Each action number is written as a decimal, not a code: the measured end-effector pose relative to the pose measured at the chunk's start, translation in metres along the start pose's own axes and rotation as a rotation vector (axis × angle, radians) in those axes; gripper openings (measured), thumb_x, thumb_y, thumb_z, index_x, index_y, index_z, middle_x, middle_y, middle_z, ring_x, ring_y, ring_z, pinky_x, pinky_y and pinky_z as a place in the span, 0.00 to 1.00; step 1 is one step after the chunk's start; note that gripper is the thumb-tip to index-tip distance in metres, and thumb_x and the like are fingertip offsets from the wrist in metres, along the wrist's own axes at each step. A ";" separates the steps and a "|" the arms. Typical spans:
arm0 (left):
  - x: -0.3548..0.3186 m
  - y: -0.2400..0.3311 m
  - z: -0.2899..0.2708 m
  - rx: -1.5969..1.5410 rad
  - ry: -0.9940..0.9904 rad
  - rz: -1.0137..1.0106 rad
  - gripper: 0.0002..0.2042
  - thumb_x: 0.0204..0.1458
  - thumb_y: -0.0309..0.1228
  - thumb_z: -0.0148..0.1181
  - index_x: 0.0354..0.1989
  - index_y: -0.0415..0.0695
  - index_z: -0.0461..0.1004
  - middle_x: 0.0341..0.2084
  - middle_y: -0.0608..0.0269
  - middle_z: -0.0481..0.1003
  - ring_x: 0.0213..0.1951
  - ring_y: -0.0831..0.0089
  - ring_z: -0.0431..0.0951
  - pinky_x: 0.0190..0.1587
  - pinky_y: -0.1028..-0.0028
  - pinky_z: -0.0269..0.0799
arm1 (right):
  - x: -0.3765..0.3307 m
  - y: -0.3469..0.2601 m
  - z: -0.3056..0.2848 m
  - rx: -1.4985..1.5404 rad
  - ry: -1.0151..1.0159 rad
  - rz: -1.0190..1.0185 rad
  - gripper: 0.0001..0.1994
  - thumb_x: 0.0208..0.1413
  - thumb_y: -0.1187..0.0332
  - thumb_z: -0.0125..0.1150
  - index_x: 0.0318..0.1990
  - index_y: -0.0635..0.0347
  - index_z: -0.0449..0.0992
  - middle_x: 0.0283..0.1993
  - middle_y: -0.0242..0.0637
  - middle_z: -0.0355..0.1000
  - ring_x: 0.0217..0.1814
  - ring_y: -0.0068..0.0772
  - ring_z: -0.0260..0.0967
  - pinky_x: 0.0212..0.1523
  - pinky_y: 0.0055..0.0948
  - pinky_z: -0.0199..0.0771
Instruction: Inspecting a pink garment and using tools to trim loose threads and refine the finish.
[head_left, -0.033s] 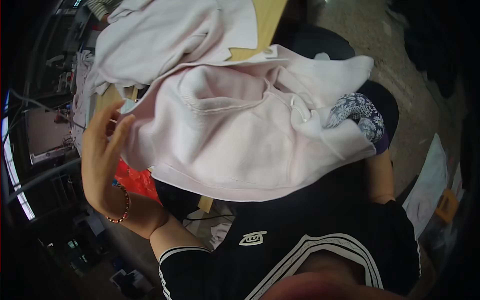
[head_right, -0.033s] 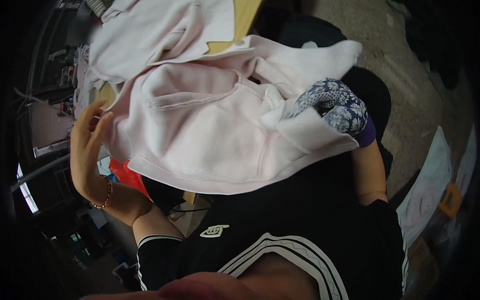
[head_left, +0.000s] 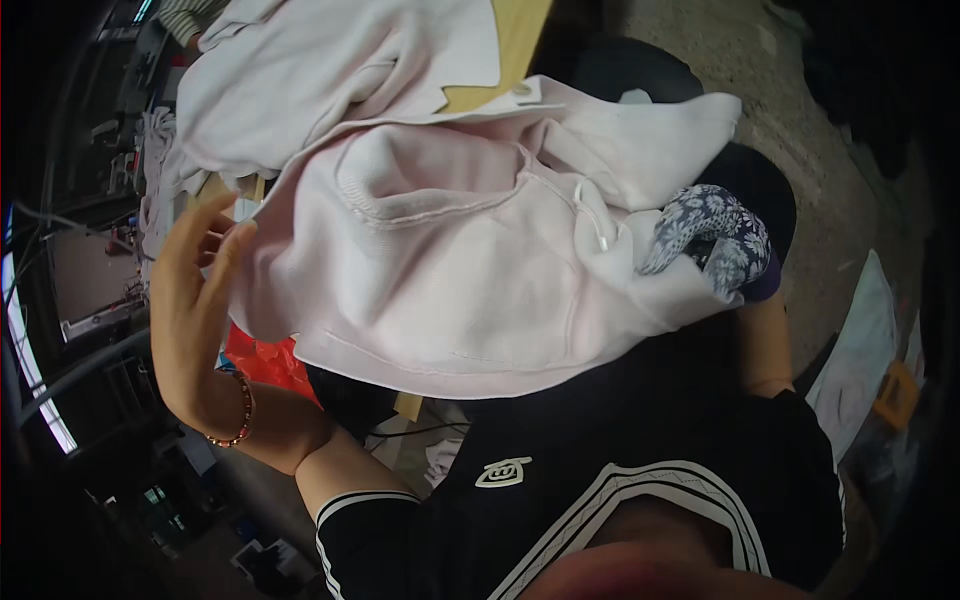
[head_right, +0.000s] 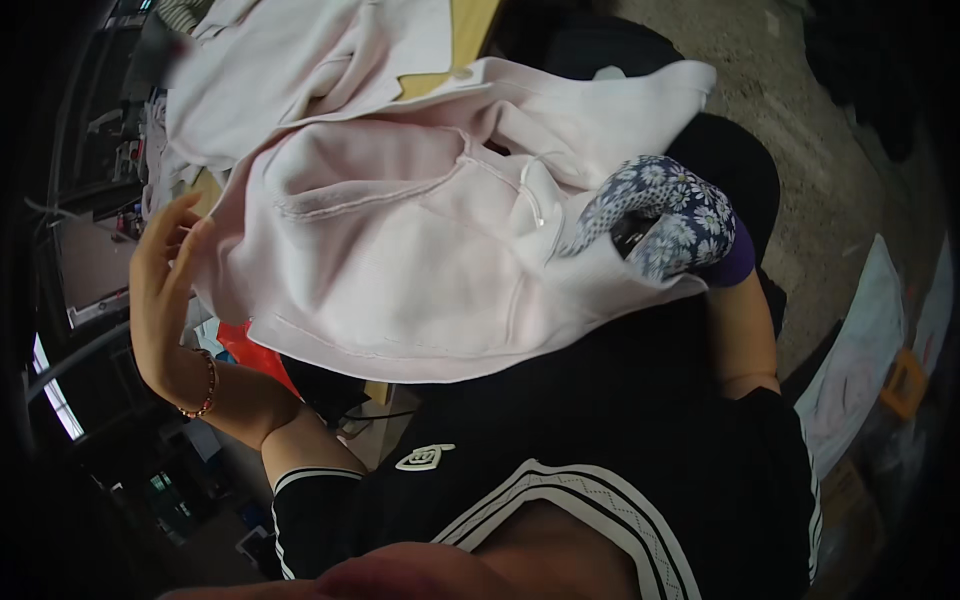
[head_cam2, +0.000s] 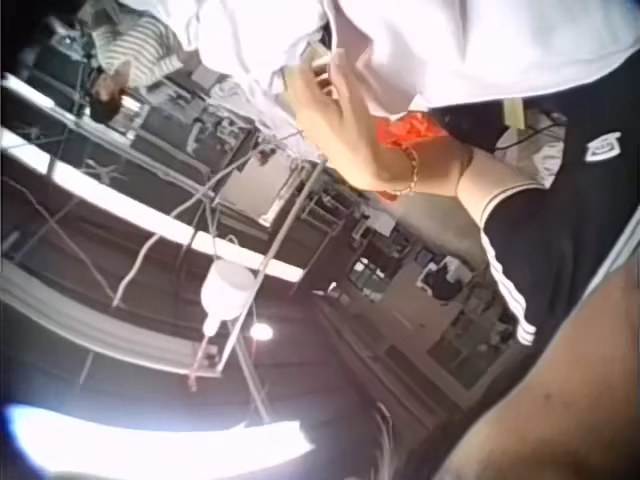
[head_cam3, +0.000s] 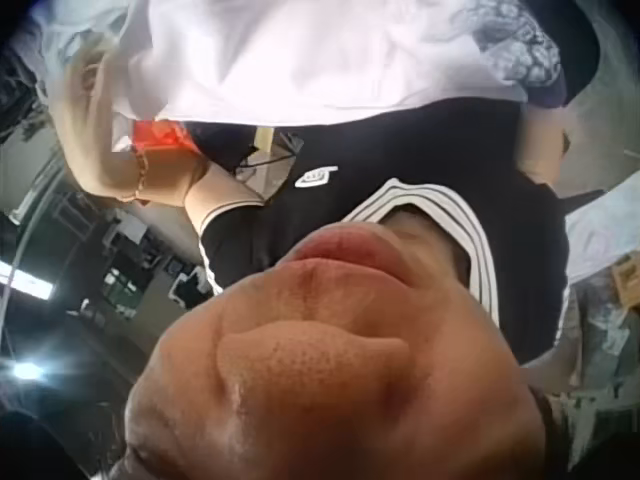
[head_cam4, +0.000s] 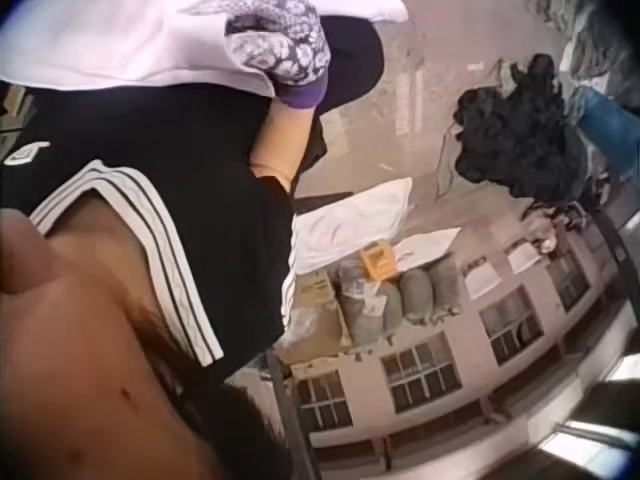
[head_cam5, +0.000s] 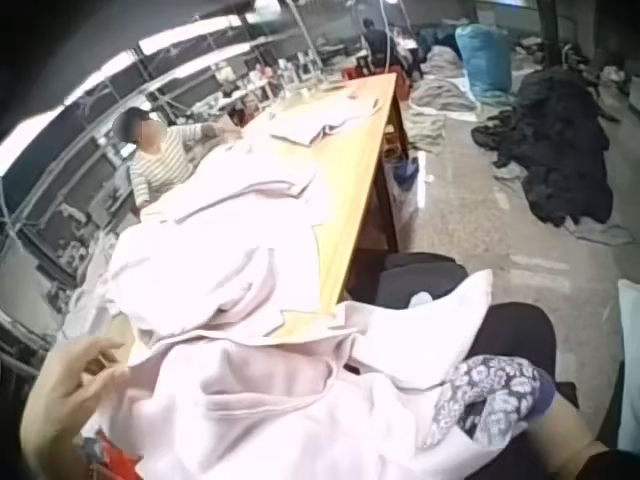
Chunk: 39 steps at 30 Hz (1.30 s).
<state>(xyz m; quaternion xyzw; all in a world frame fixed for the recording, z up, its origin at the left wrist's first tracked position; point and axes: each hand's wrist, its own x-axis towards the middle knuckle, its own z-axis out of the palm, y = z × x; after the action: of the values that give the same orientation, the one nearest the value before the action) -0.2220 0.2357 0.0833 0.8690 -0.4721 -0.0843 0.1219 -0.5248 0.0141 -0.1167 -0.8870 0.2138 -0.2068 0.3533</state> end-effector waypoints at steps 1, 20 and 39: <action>0.010 0.010 0.002 0.041 -0.018 0.066 0.14 0.52 0.28 0.61 0.46 0.36 0.74 0.30 0.57 0.72 0.33 0.72 0.70 0.39 0.73 0.66 | -0.004 0.002 -0.003 -0.016 -0.022 0.007 0.20 0.50 0.62 0.64 0.51 0.58 0.75 0.45 0.37 0.76 0.48 0.32 0.72 0.49 0.33 0.71; 0.177 0.243 0.292 0.230 -0.316 1.282 0.15 0.57 0.38 0.54 0.35 0.34 0.74 0.25 0.50 0.76 0.28 0.57 0.77 0.34 0.64 0.72 | -0.104 0.012 -0.087 -0.330 -0.050 0.293 0.17 0.45 0.57 0.68 0.43 0.51 0.80 0.37 0.35 0.77 0.38 0.40 0.73 0.42 0.36 0.72; 0.162 0.201 0.223 -0.794 -0.565 0.451 0.12 0.51 0.37 0.64 0.35 0.40 0.78 0.26 0.71 0.75 0.28 0.81 0.72 0.32 0.79 0.68 | -0.070 -0.012 -0.066 0.304 0.147 0.354 0.13 0.58 0.69 0.54 0.48 0.65 0.76 0.44 0.39 0.74 0.41 0.29 0.71 0.42 0.27 0.70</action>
<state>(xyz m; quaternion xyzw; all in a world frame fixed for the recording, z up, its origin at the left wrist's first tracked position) -0.3534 -0.0351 -0.0761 0.5763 -0.5933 -0.4588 0.3245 -0.6133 0.0230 -0.0797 -0.7548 0.3573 -0.2357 0.4970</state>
